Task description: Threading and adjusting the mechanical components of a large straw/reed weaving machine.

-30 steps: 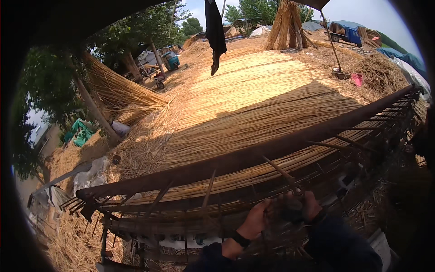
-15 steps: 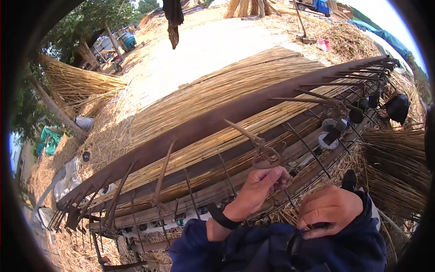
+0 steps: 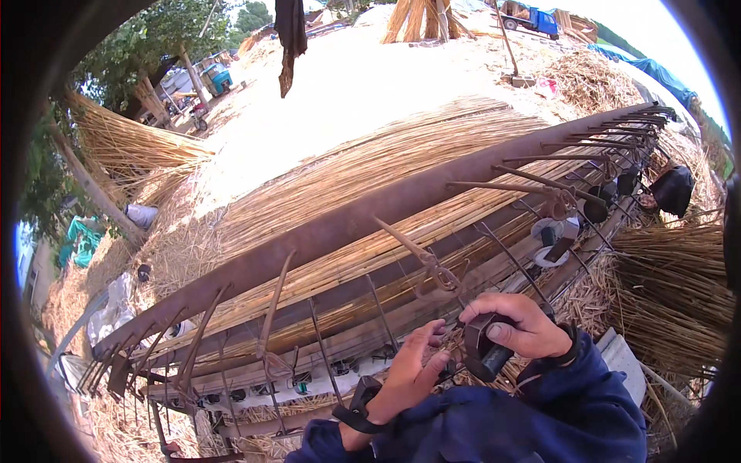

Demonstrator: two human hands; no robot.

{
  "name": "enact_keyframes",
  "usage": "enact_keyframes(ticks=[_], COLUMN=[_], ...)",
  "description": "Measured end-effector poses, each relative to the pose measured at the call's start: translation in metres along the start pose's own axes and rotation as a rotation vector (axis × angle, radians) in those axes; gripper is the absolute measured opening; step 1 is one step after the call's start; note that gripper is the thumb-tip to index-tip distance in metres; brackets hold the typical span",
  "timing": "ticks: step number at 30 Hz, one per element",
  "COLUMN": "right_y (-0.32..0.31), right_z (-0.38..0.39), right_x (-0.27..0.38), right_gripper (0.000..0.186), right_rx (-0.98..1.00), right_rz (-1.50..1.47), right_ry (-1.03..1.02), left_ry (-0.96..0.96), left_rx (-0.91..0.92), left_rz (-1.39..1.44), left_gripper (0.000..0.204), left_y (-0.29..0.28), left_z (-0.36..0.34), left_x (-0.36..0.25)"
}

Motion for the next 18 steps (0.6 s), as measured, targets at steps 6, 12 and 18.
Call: enact_keyframes(ticks=[6, 12, 18], right_y=[0.025, 0.021, 0.023], right_z=[-0.008, -0.035, 0.012], right_x=[-0.026, 0.004, -0.048], right_gripper=[0.025, 0.036, 0.046], right_rx=[-0.457, -0.46, -0.694], right_rz=[0.151, 0.155, -0.153], right_ry=[-0.15, -0.354, -0.055], left_ry=[-0.13, -0.249, -0.636], left_rx=[-0.024, -0.021, -0.549], left_rz=[0.083, 0.354, 0.223], left_gripper=[0.065, 0.049, 0.057], left_y=[-0.005, -0.026, -0.063], left_z=[-0.006, -0.031, -0.04], left_x=[-0.039, -0.046, 0.081])
Point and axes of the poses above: each hand's wrist, its own z-axis away from the middle knuckle, its own y-axis out of the palm, x = y × z, the point moved 1 cm from there along -z, towards the middle knuckle, and after that the axes turned 15 degrees about -x, right-handed, at the moved point
